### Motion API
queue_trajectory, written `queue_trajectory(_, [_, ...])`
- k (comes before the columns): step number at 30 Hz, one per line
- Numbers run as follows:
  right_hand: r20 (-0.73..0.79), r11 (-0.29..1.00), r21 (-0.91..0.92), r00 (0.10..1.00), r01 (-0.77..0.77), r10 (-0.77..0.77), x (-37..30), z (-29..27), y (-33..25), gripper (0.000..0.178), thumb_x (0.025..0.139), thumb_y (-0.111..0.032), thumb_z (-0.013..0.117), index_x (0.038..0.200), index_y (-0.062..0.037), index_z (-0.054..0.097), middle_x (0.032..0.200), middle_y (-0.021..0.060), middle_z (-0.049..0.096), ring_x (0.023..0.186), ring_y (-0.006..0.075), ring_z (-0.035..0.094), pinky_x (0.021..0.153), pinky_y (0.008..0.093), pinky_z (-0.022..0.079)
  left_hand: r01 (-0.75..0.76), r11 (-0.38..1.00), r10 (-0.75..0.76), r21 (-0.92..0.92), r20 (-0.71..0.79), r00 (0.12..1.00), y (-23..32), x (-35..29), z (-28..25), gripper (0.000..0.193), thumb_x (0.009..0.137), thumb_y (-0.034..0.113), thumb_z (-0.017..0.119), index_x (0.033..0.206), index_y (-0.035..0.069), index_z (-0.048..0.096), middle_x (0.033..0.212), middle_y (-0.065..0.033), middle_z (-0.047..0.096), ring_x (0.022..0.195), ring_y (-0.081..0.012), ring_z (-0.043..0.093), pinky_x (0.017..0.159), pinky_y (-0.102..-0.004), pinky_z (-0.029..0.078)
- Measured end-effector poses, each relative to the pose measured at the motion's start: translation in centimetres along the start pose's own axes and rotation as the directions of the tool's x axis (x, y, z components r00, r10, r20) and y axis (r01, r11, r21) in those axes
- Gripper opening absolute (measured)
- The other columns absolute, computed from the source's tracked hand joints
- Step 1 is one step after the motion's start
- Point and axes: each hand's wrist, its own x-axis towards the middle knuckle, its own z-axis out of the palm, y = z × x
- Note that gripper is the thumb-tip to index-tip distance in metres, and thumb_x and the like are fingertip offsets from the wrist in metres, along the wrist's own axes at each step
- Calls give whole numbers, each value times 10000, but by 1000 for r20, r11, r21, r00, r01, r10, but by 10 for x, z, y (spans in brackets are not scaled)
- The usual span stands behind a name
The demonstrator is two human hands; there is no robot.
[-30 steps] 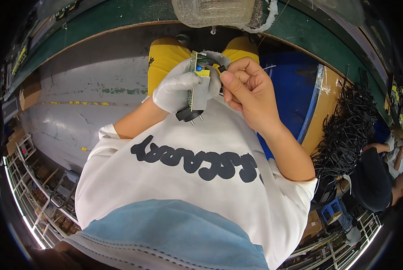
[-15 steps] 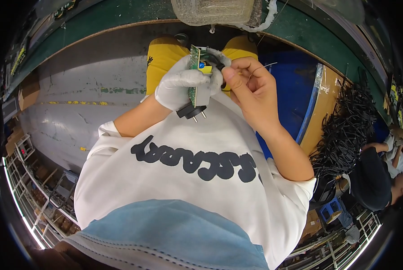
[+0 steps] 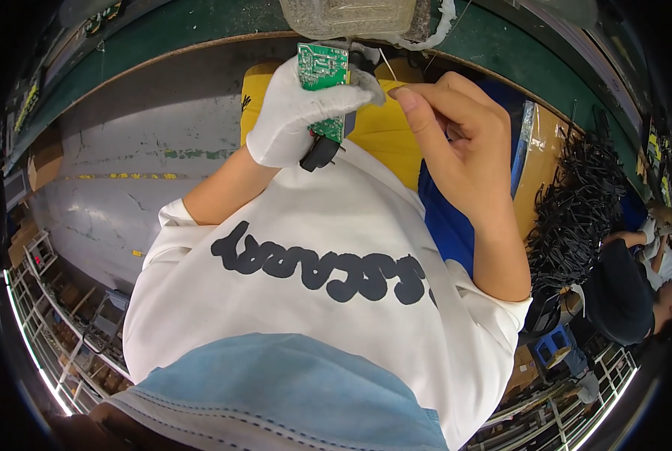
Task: Assembling electronic components by connecting wires to circuit boards on an assembly line.
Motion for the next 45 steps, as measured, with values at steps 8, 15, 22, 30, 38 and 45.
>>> queue_trajectory(8, [-141,992,119,990,28,-11,5,7,-10,84,827,-43,714,900,-3,710,684,-10,496,571,45,376,493,203,262,-95,995,96,17,-88,991,4,3,6,345,747,104,818,1007,22,606,870,-43,691,744,-63,613,607,-208,510])
queue_trajectory(15, [-86,994,89,994,68,-60,4,7,-6,128,855,34,664,981,41,685,760,-14,483,630,17,381,528,172,238,-85,992,94,97,-92,991,6,2,5,349,747,114,819,1011,25,610,865,-33,686,751,-58,613,618,-208,517])
queue_trajectory(22, [-148,991,131,989,35,-15,5,11,-7,102,806,-39,725,907,-20,719,673,-18,486,572,43,362,496,202,251,-119,986,130,114,-94,987,7,-1,7,252,768,90,781,966,27,639,839,-21,673,711,-54,596,610,-212,498])
queue_trajectory(30, [-142,993,110,990,35,-19,11,13,-9,104,811,-48,724,912,-27,723,677,-19,501,566,37,367,493,195,255,-116,983,132,146,-105,986,8,-1,7,212,776,88,764,943,28,648,803,-7,654,661,-49,576,572,-212,477])
queue_trajectory(38, [-141,992,116,989,50,-34,15,16,-10,99,816,-55,725,911,-28,725,687,-14,531,567,33,391,489,196,265,-100,988,114,119,-119,986,7,-3,8,210,779,98,764,940,30,648,789,-3,643,649,-49,571,556,-210,469])
queue_trajectory(45, [-145,978,199,989,68,-39,15,17,-8,95,813,-62,737,896,-20,722,685,-9,542,580,38,419,496,195,288,-91,990,103,111,-106,989,8,-6,7,200,787,102,757,941,31,650,795,-6,648,664,-49,578,575,-208,477])
